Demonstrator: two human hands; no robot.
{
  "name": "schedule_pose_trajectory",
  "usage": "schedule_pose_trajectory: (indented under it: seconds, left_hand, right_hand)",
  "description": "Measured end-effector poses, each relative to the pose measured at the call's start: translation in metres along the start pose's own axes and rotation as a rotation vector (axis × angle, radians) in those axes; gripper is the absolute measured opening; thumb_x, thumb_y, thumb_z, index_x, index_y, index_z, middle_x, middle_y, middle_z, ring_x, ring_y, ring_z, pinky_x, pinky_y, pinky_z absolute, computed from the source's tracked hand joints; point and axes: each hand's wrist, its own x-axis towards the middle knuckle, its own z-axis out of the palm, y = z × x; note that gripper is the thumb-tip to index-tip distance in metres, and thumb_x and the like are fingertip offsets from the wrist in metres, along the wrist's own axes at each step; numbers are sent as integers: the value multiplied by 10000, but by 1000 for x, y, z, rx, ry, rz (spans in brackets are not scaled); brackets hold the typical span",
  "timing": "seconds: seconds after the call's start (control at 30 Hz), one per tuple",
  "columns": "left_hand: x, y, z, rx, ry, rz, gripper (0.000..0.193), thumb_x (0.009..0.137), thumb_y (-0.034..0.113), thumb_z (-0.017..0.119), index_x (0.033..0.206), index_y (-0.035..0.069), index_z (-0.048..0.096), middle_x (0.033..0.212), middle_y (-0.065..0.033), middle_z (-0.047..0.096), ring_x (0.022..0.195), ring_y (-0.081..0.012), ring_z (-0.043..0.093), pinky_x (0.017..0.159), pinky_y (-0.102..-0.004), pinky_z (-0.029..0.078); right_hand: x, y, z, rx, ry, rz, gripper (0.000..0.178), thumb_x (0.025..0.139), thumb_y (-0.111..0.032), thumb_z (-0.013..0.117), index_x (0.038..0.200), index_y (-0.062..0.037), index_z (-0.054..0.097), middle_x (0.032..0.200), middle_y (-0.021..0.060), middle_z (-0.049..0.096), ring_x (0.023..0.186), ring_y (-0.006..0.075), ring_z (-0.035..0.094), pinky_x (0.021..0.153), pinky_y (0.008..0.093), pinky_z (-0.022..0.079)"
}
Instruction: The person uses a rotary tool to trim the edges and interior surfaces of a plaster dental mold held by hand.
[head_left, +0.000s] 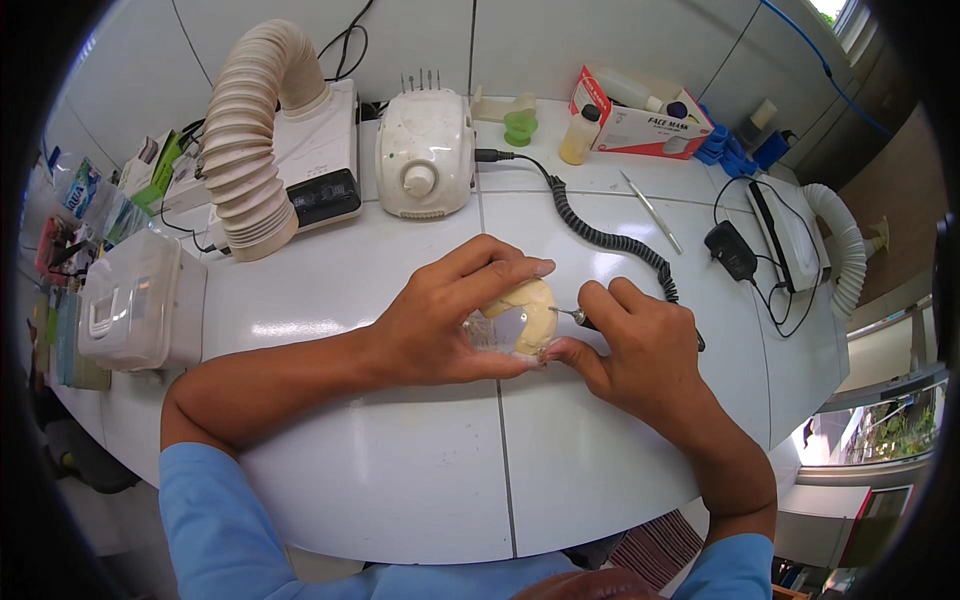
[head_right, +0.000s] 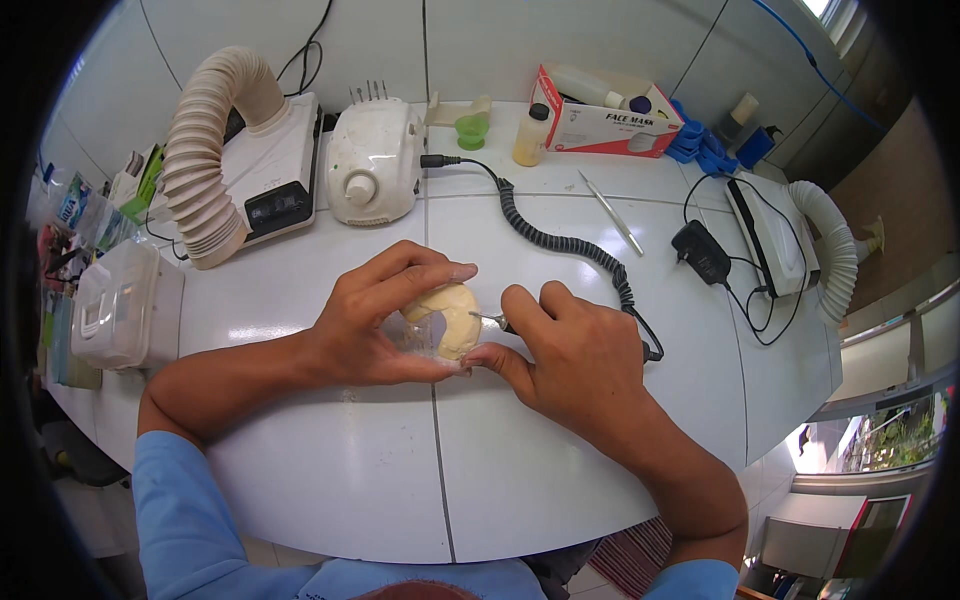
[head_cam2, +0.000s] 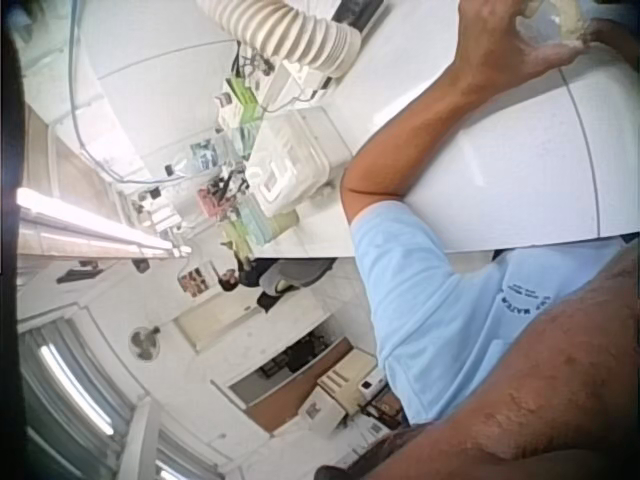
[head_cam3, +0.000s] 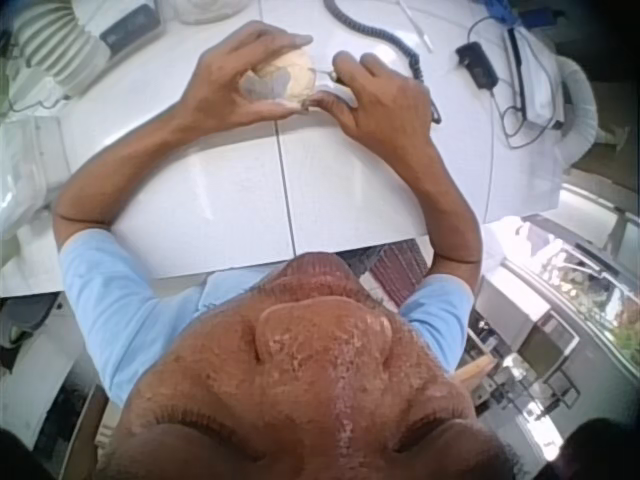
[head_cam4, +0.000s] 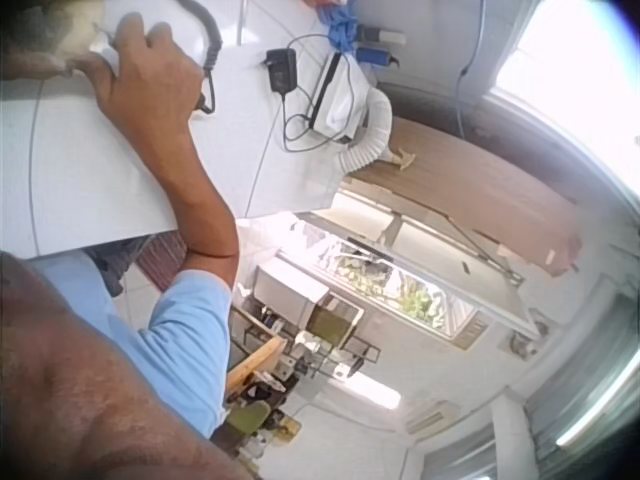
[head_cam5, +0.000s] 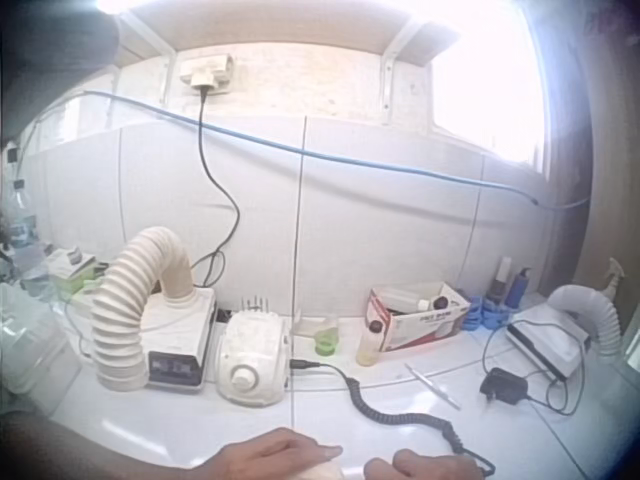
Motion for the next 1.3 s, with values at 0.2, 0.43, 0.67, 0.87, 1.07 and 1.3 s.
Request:
schedule_pose_trajectory:
  seconds: [0.2, 0.43, 0.67, 0.87, 1.07, 1.3]
  left_hand:
    - [0, -1, 0, -4, -1, 6, 881, 762, 285, 1055, 1531, 47, 696, 1289, -174, 706, 1157, -282, 747, 956, -393, 660]
    - [1, 0, -1, -1, -6, 12, 885, 770, 288, 1054, 1537, 43, 688, 1289, -175, 709, 1151, -283, 749, 951, -393, 653]
    - [1, 1, 0, 4, 4, 12, 872, 772, 282, 1053, 1531, 52, 691, 1284, -178, 714, 1138, -286, 753, 936, -390, 650]
    - [0, 1, 0, 0, 6, 12, 859, 772, 283, 1054, 1517, 50, 695, 1288, -178, 717, 1143, -289, 755, 932, -392, 654]
    - [1, 1, -1, 4, 1, 8, 848, 777, 284, 1052, 1509, 50, 695, 1295, -177, 720, 1152, -290, 758, 937, -393, 664]
    - [1, 2, -1, 9, -6, 1, 849, 775, 293, 1055, 1507, 55, 697, 1306, -177, 720, 1161, -289, 758, 932, -392, 664]
  right_hand:
    - [0, -1, -1, 13, -13, 5, 546, 929, -660, 833, 1047, -140, 714, 786, 30, 620, 557, 205, 658, 475, 367, 474]
    - [-1, 0, 0, 26, -16, 12, 545, 935, -648, 836, 1066, -132, 719, 793, 33, 624, 559, 209, 659, 479, 373, 477]
    - [0, -1, -1, 26, -19, 9, 546, 940, -647, 835, 1067, -127, 723, 793, 34, 628, 552, 208, 654, 475, 372, 473]
    - [0, 0, -1, 21, -22, 0, 555, 949, -664, 817, 1063, -129, 721, 790, 33, 625, 550, 199, 651, 473, 366, 472]
    - [0, 0, 1, 23, -10, 13, 570, 956, -677, 804, 1061, -123, 716, 784, 32, 614, 547, 198, 645, 472, 364, 470]
    - [0, 0, 0, 31, -26, 5, 560, 959, -665, 807, 1070, -123, 715, 786, 33, 612, 549, 202, 644, 473, 371, 468]
